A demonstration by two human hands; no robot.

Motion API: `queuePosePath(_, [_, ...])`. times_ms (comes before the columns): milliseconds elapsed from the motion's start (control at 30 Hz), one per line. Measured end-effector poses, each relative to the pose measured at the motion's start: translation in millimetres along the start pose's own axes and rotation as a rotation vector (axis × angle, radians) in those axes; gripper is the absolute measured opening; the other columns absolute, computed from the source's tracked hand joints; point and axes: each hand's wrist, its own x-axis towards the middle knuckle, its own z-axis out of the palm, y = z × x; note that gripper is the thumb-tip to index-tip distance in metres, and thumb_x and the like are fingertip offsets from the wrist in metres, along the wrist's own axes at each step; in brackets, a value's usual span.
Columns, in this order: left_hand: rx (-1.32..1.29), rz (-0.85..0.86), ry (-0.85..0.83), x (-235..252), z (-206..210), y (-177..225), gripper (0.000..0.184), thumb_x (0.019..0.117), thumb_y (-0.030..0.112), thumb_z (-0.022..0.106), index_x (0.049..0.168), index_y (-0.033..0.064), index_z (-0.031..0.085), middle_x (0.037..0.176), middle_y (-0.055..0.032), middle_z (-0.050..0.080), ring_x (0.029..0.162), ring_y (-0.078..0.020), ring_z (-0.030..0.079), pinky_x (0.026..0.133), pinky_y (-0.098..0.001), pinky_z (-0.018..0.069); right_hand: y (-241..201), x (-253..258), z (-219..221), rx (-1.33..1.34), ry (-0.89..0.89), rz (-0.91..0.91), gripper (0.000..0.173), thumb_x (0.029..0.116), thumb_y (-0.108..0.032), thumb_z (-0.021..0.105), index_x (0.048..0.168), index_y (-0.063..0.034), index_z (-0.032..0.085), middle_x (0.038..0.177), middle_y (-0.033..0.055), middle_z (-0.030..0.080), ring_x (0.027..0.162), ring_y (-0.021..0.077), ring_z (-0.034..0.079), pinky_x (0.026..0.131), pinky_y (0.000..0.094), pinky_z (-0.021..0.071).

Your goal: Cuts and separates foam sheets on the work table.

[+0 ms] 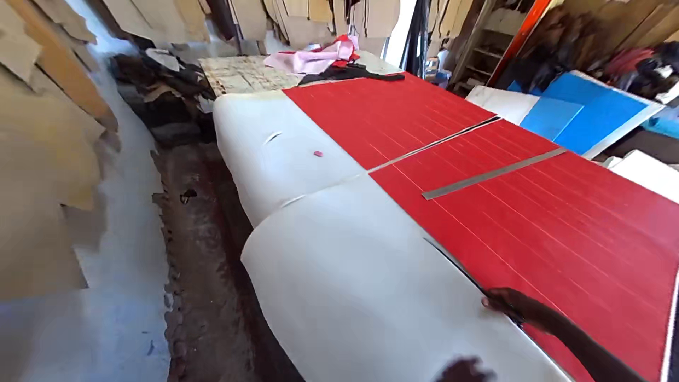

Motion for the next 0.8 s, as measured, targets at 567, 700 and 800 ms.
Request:
queuePosePath(567, [0.873, -0.424, -0.023, 93.1, -295.2, -234.8, 0.099, 0.0877, 0.090, 0.022, 0.161, 0.0240, 0.035, 0.172, -0.0035, 0.019, 0.159, -0.0359, 0.009, 0.124, -0.0663, 0.0061, -39.3, 26.8, -13.4, 0.092, -0.099, -0.081, 0.028, 0.1022, -0.037, 0.060, 0.092, -0.0110, 0.064, 0.068, -0.0035, 0.052, 0.058, 0.0045, 0.048, 0.056, 0.0223, 0.0414])
queuePosePath(700, [0.894, -0.418, -0.028, 95.8, -294.4, -231.9, 0.095, 0.0899, 0.087, 0.026, 0.160, 0.0234, 0.036, 0.172, -0.0028, 0.019, 0.159, -0.0358, 0.010, 0.124, -0.0659, 0.0084, -65.9, 43.1, -18.6, 0.106, -0.141, -0.096, 0.031, 0.1041, -0.038, 0.057, 0.092, -0.0109, 0.064, 0.068, -0.0021, 0.052, 0.058, 0.0054, 0.048, 0.056, 0.0224, 0.0416])
queuePosePath(800, [0.929, -0.400, -0.014, 94.3, -293.8, -239.4, 0.096, 0.0896, 0.087, 0.026, 0.161, 0.0237, 0.035, 0.172, -0.0028, 0.018, 0.159, -0.0350, 0.009, 0.125, -0.0653, 0.0084, -46.5, 56.5, -13.5, 0.188, -0.126, -0.078, 0.032, 0.0985, -0.041, 0.065, 0.089, -0.0101, 0.065, 0.068, 0.0007, 0.055, 0.059, 0.0090, 0.052, 0.057, 0.0264, 0.0448])
